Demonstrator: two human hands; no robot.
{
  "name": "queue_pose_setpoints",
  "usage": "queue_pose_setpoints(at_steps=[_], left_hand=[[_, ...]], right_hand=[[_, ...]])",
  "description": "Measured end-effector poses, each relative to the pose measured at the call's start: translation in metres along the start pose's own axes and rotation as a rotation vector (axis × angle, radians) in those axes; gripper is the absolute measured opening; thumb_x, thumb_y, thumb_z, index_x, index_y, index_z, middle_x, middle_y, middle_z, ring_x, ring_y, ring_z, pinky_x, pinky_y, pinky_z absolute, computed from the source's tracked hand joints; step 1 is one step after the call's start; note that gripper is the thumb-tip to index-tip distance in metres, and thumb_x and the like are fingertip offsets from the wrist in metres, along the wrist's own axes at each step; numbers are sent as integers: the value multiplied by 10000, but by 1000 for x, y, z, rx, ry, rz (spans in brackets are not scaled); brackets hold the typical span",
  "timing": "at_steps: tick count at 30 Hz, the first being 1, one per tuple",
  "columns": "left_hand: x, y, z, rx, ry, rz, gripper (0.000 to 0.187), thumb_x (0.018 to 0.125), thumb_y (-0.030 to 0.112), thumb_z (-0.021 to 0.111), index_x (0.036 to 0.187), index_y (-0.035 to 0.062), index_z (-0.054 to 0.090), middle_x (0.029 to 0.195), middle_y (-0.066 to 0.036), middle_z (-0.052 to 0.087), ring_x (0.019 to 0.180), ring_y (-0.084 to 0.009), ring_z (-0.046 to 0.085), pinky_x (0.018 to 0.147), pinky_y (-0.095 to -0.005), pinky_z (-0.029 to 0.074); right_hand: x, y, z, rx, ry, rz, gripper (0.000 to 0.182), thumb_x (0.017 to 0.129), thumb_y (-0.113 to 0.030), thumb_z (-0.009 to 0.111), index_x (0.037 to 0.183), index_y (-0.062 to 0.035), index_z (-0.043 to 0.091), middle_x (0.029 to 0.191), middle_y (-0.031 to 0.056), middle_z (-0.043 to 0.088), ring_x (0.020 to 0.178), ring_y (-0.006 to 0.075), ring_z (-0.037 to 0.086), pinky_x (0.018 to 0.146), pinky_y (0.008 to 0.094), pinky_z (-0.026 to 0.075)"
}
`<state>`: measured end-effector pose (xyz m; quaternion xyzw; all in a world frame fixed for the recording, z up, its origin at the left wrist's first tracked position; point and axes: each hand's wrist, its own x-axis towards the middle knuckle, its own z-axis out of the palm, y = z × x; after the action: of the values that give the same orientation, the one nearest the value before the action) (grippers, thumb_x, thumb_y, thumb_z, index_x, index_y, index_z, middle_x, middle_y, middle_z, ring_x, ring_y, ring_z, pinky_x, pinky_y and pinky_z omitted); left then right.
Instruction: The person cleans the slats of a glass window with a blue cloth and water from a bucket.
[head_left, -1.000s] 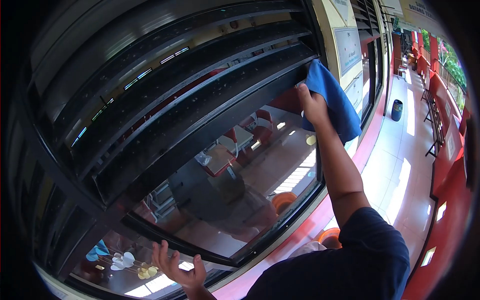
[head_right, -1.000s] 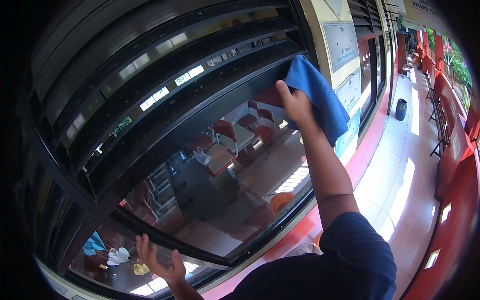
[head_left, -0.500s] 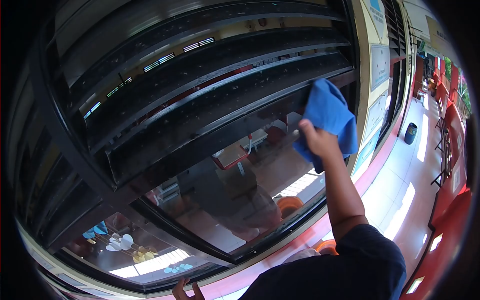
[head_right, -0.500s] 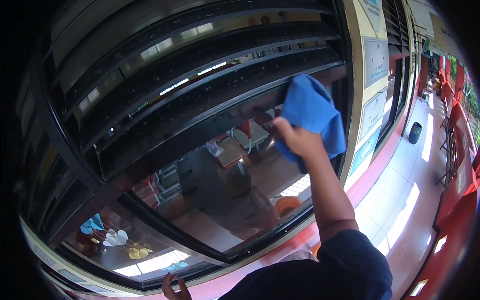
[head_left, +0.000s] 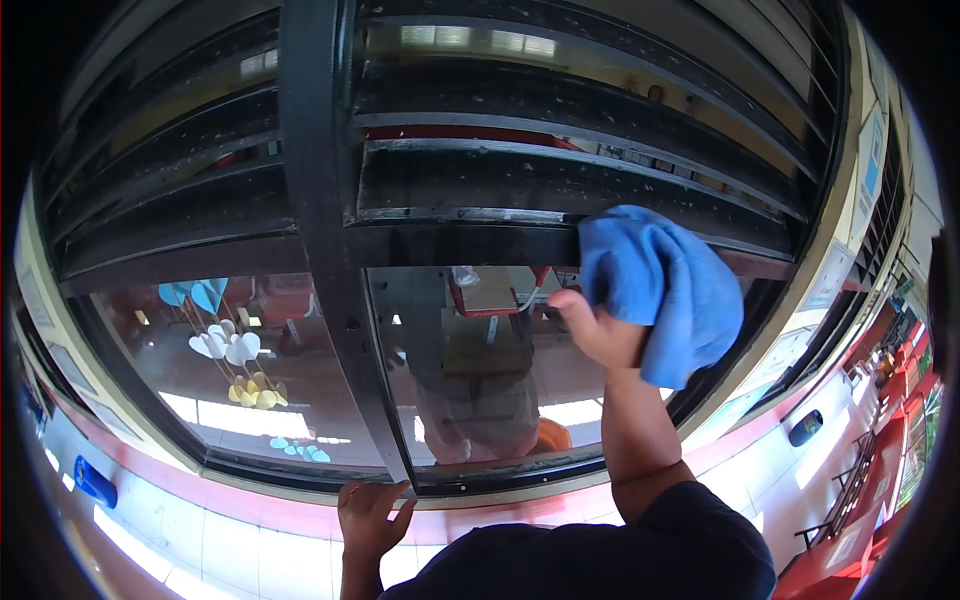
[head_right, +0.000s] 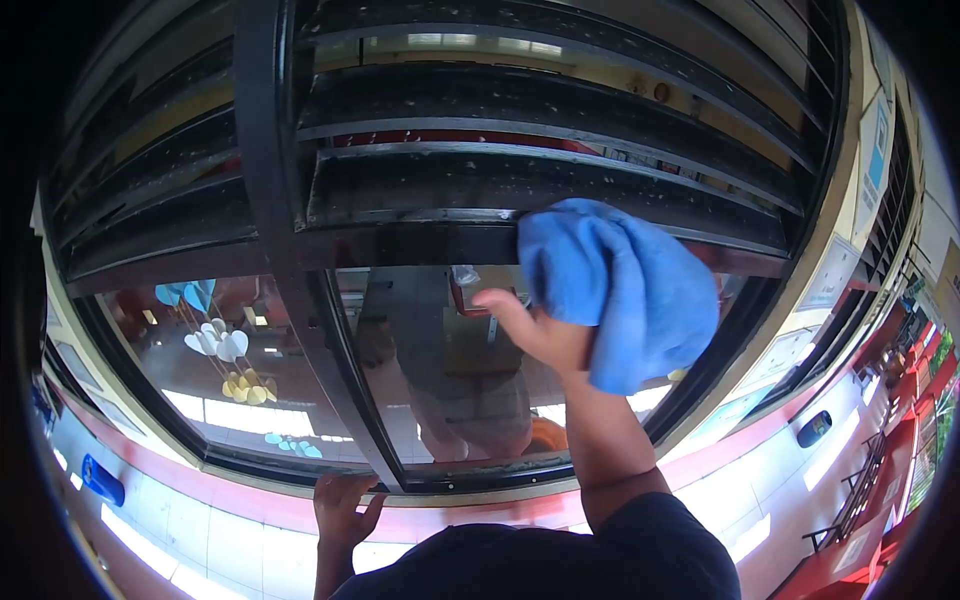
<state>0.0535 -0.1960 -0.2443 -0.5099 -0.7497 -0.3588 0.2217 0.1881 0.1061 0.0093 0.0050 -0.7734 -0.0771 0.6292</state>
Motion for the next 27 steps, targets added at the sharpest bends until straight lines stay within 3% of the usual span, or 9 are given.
queue_pose_setpoints(at_steps=[3, 7, 12, 14, 16, 17, 19, 21, 27], left_hand=[[-9, 9, 5, -17, -15, -45, 294, 731, 215, 812, 1005, 165, 715, 800, -17, 725, 749, -195, 691, 840, -394, 475], [-24, 14, 12, -31, 19, -118, 293, 733, 209, 813, 1006, 161, 719, 811, -18, 732, 756, -203, 694, 834, -393, 477], [-44, 0, 8, 11, -9, -167, 293, 724, 166, 808, 1000, 136, 714, 818, -18, 734, 765, -228, 684, 818, -396, 470], [-53, -7, -1, 37, -26, -195, 293, 723, 160, 805, 1001, 136, 715, 824, -17, 735, 770, -232, 682, 817, -396, 469], [-60, -15, -14, 93, -40, -219, 296, 726, 170, 808, 1006, 138, 716, 835, -16, 734, 781, -232, 681, 809, -402, 470], [-64, -21, -17, 113, -32, -234, 298, 727, 176, 810, 1006, 136, 716, 836, -15, 732, 781, -232, 680, 805, -404, 471], [-74, -34, -20, 133, -16, -269, 291, 736, 186, 810, 1007, 139, 717, 817, -9, 722, 772, -232, 676, 797, -412, 473], [-72, -37, -24, 187, -15, -259, 289, 737, 196, 814, 1006, 152, 719, 807, 5, 713, 764, -228, 672, 795, -419, 477], [-48, -14, -22, 125, 22, -235, 311, 732, 197, 828, 1023, 167, 723, 834, 11, 722, 776, -198, 687, 804, -403, 489]], right_hand=[[33, -55, 38, 74, -134, -118, 715, 738, -591, 808, 1127, -12, 652, 1099, 163, 607, 1057, 366, 551, 1011, 453, 390], [27, -96, 88, 131, -14, -47, 763, 694, -553, 862, 1194, -23, 635, 1218, 184, 571, 1135, 412, 528, 1050, 486, 377], [12, -58, 54, 213, -47, 14, 913, 719, -599, 817, 1340, 4, 527, 1331, 239, 529, 1222, 438, 507, 1060, 528, 377], [-9, -19, 39, 152, 139, 4, 850, 725, -481, 858, 1316, 29, 524, 1280, 226, 557, 1141, 409, 559, 983, 471, 442], [-26, 7, 7, -159, 28, 102, 769, 759, -324, 875, 1302, 70, 500, 1182, 206, 604, 1041, 352, 615, 909, 398, 494], [-48, 26, 11, 104, 131, 381, 698, 822, -275, 823, 1318, 77, 481, 1180, 193, 617, 1042, 328, 621, 912, 387, 495], [-71, 39, 15, 170, 253, 381, 629, 894, -282, 749, 1332, 75, 470, 1263, 191, 574, 1165, 321, 552, 1046, 397, 399], [-85, 41, 25, 179, 81, 297, 753, 977, -437, 610, 1473, 61, 338, 1487, 213, 418, 1365, 331, 406, 1158, 405, 245], [-39, -26, 64, 241, 96, 326, 715, 895, -483, 708, 1331, 48, 512, 1323, 220, 542, 1244, 380, 490, 1112, 462, 311]])
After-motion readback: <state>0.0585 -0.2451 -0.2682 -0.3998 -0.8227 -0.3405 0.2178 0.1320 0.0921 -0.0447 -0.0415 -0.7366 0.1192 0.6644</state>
